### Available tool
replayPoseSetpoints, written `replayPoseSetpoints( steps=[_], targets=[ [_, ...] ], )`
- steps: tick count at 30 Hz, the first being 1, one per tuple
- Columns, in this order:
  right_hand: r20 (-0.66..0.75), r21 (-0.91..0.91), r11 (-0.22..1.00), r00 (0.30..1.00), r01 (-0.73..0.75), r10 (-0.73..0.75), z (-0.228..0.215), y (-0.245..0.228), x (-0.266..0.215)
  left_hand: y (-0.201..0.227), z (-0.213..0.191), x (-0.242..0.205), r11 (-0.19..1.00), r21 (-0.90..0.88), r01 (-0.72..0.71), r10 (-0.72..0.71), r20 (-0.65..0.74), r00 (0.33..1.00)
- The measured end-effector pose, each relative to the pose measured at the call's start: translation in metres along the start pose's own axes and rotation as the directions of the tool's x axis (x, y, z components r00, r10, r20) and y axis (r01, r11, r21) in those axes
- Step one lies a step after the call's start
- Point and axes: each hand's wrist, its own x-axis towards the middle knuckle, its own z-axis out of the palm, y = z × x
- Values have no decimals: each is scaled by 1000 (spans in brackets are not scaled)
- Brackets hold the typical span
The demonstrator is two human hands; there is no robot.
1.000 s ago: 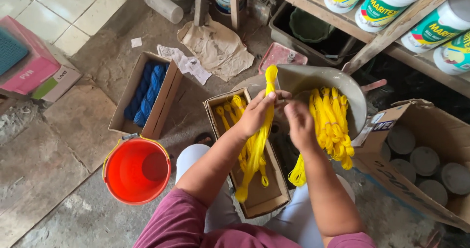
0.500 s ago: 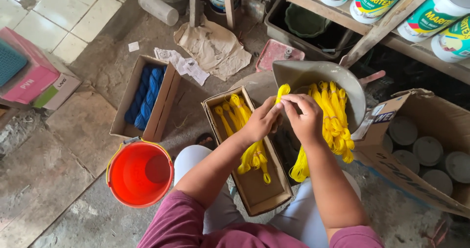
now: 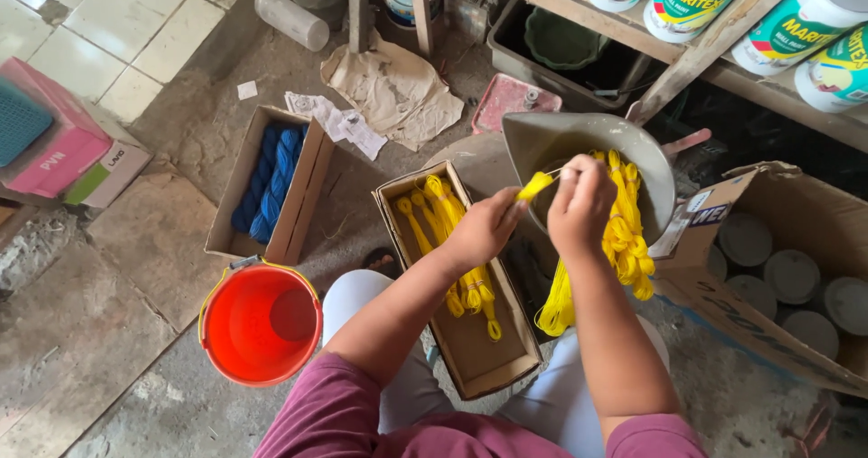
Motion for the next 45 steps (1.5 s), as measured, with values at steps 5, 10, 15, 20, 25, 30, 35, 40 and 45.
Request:
replayPoseSetpoints(
  steps=[5, 10, 15, 20, 25, 30, 35, 40, 45],
  targets=[
    [-108, 208, 937, 946, -280, 307, 4, 56, -15, 1, 0, -5, 995, -103, 12, -6, 52, 999],
    [-61, 459, 565, 610, -685, 790, -21, 68, 5, -47, 9, 14, 831, -527, 176, -144, 102, 984],
    [679, 688, -347, 396, -638, 617, 8, 49, -12, -19, -22, 23, 450, -892, 50, -191, -41, 981],
    [830, 529, -575, 239, -624, 504, 33, 41, -35, -28, -32, 37, 414, -897, -156, -276, -286, 917],
    [827, 535, -500, 301, -681, 475, 28, 18, -32, -46, -53, 44, 311, -920, -238, -362, -346, 865],
    [851, 477, -400, 296, -783, 434, 32, 8, -34, -45, -69, 41, 273, -923, -270, -423, -367, 828],
    [853, 361, 161, 395, -918, 342, 14, -8, -24, -51, -98, 38, 199, -903, -382, -506, -428, 749],
    [930, 144, 740, 345, -657, 126, -13, -35, -4, -73, -125, 32, 74, -865, -496, -526, -456, 718],
    [899, 214, 803, 434, -557, 62, -12, -38, -10, -93, -132, 30, 51, -817, -574, -574, -494, 653]
  ],
)
